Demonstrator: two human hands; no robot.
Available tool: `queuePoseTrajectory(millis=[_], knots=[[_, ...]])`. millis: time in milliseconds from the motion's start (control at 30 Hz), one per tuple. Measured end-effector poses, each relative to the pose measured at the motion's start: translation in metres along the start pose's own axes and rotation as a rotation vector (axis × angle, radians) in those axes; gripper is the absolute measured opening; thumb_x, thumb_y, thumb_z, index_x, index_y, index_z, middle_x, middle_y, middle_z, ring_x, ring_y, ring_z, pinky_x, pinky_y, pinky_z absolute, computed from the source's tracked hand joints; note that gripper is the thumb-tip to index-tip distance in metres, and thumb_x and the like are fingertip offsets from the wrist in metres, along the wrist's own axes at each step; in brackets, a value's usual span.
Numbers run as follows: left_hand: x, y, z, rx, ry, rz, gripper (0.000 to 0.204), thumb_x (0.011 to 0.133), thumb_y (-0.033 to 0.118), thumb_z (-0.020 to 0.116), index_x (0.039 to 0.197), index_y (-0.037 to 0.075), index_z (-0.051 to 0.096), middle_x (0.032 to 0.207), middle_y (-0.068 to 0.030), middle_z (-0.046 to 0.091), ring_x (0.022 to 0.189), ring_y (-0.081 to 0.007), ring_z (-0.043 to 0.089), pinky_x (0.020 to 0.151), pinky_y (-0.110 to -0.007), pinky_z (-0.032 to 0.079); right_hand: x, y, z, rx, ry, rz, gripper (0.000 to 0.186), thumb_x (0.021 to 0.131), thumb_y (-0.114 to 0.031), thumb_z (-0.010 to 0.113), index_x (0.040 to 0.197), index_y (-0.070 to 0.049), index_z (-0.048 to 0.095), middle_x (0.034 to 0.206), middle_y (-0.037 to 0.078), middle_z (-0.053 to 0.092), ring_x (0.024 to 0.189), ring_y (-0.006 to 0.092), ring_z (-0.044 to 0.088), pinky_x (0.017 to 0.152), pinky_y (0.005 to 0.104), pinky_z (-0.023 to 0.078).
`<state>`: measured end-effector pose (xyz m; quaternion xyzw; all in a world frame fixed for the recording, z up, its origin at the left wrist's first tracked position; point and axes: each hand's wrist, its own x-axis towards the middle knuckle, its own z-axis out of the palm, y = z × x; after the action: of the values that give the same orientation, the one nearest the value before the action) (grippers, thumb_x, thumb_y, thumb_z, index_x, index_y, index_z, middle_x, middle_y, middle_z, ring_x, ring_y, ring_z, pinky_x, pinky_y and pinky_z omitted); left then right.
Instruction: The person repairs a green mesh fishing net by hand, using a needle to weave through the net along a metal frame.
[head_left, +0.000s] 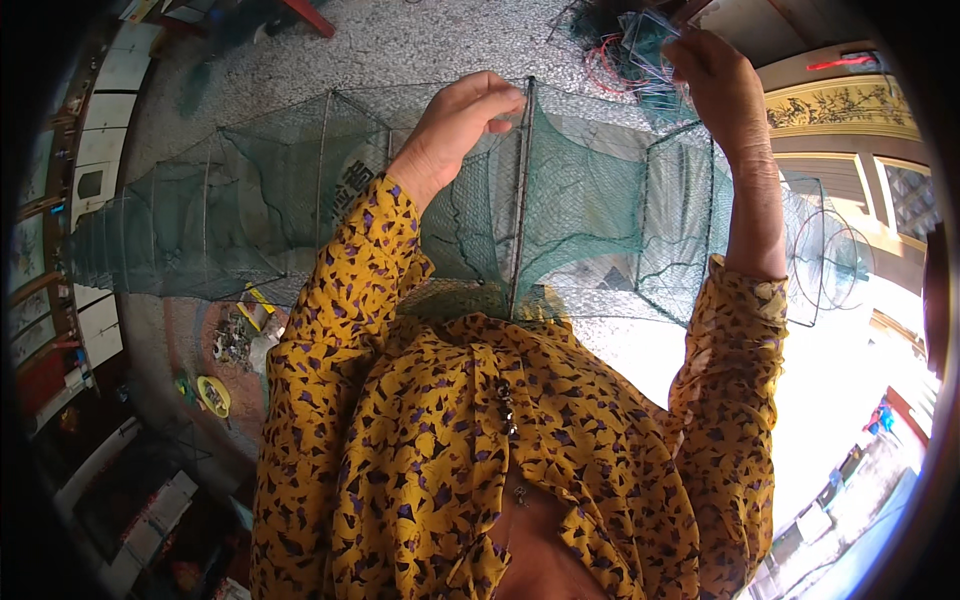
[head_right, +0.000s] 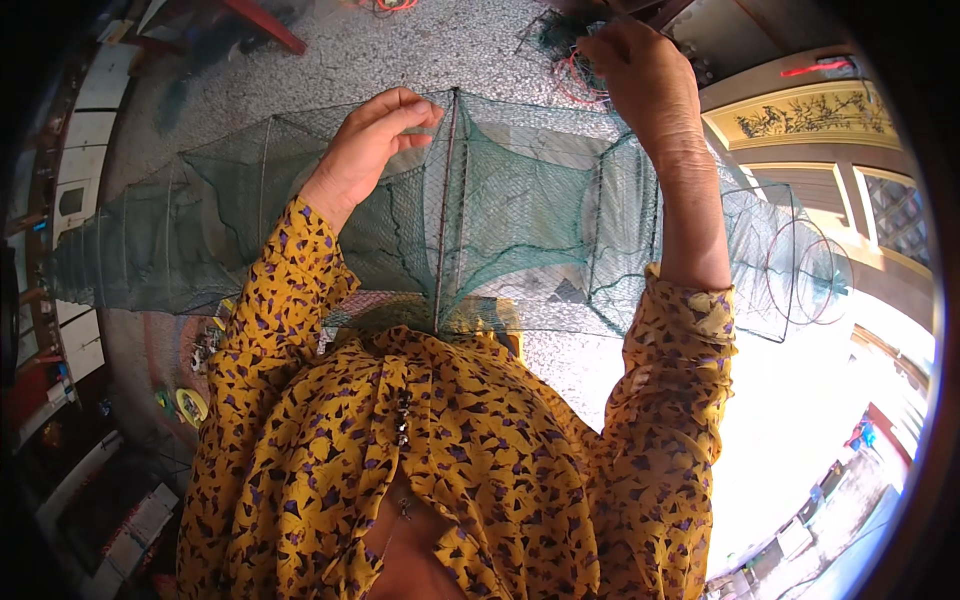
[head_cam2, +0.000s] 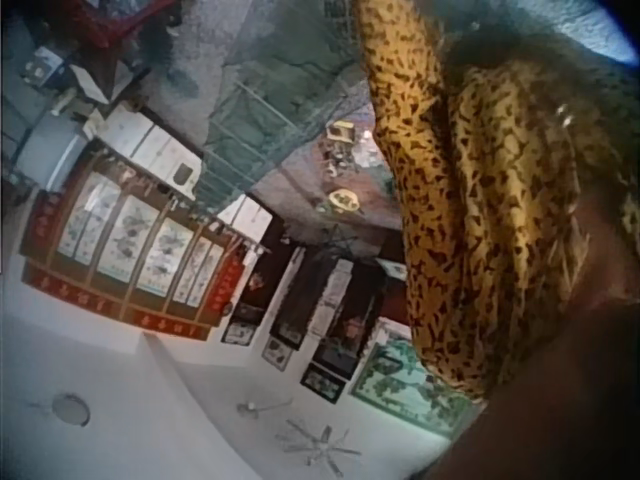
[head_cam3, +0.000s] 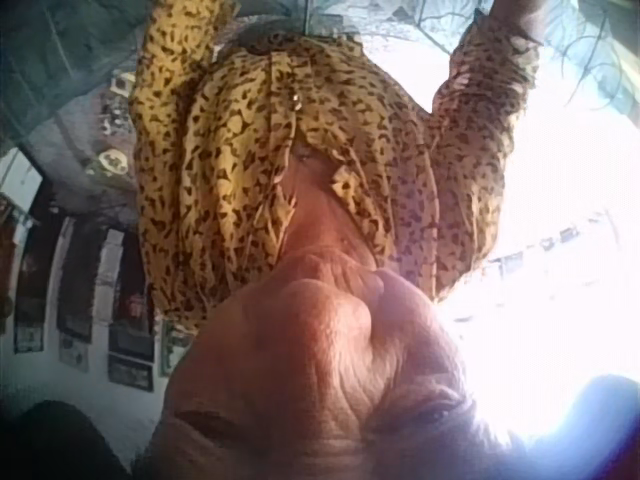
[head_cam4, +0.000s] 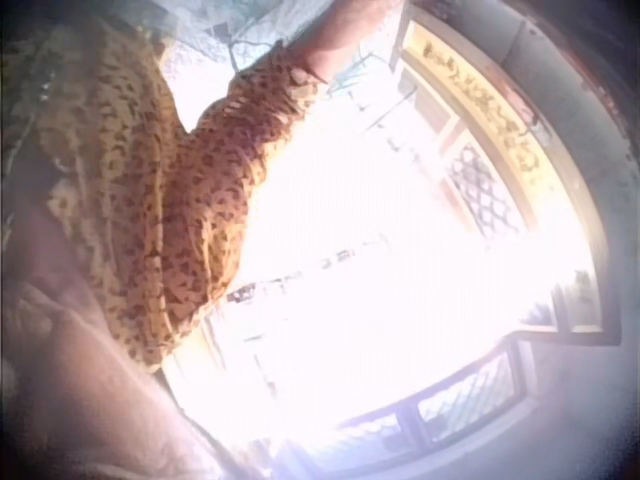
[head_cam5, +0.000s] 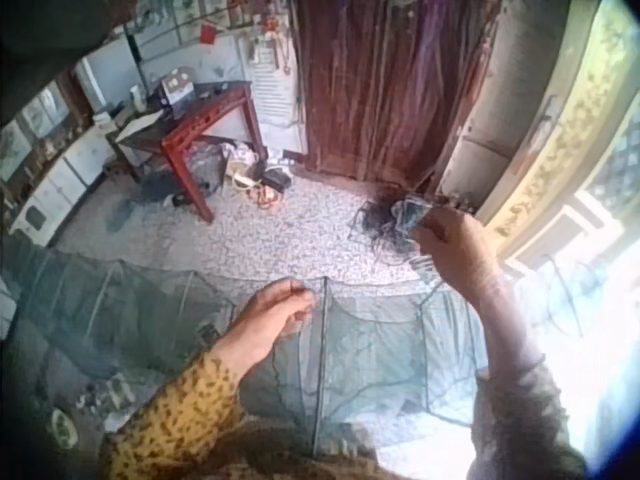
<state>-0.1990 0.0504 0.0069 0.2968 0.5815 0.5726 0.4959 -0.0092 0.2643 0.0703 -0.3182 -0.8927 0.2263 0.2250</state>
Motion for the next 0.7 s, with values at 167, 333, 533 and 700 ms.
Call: queuePoseTrajectory(millis=[167, 333, 533, 700], knots=[[0.002, -0.004, -0.004, -0.024, 0.028, 0.007, 0.013, 0.094, 0.017, 0.053, 0.096, 0.007, 0.06, 0.1, -0.0037, 0.064, 0.1, -0.0144, 0.059, 0.086, -0.031, 0.047, 0.0, 0.008, -0.002, 0.151, -0.22, -0.052, 0.024, 0.089, -0.024, 0.058, 0.091, -0.002, 0.065, 0.068, 0.007, 0.061, 0.061, 0.0149, 0.055, 0.061, 0.0306, 0.045], [0.005, -0.017, -0.01, -0.094, -0.019, -0.024, 0.013, 0.093, 0.015, 0.054, 0.096, 0.005, 0.061, 0.097, -0.0037, 0.064, 0.095, -0.014, 0.059, 0.086, -0.03, 0.047, -0.022, -0.006, -0.037, 0.559, -0.659, 0.144, 0.02, 0.093, -0.018, 0.056, 0.086, -0.001, 0.062, 0.067, -0.001, 0.052, 0.061, 0.0073, 0.044, 0.057, 0.0234, 0.038], [-0.003, -0.017, 0.002, 0.095, -0.054, 0.004, 0.015, 0.091, 0.019, 0.057, 0.093, 0.005, 0.062, 0.09, -0.0004, 0.062, 0.089, -0.0097, 0.057, 0.085, -0.024, 0.044, -0.05, 0.029, -0.03, 0.385, -0.887, 0.266, 0.016, 0.093, -0.016, 0.056, 0.091, -0.002, 0.061, 0.067, -0.003, 0.049, 0.059, 0.0048, 0.04, 0.053, 0.0223, 0.034], [0.002, -0.018, 0.005, 0.081, -0.063, 0.025, 0.015, 0.091, 0.018, 0.057, 0.095, 0.005, 0.062, 0.091, -0.0012, 0.063, 0.089, -0.0095, 0.058, 0.082, -0.024, 0.045, -0.052, 0.018, -0.03, 0.341, -0.234, 0.455, 0.015, 0.092, -0.017, 0.053, 0.088, -0.005, 0.061, 0.062, -0.003, 0.049, 0.051, 0.0036, 0.042, 0.047, 0.02, 0.033]])
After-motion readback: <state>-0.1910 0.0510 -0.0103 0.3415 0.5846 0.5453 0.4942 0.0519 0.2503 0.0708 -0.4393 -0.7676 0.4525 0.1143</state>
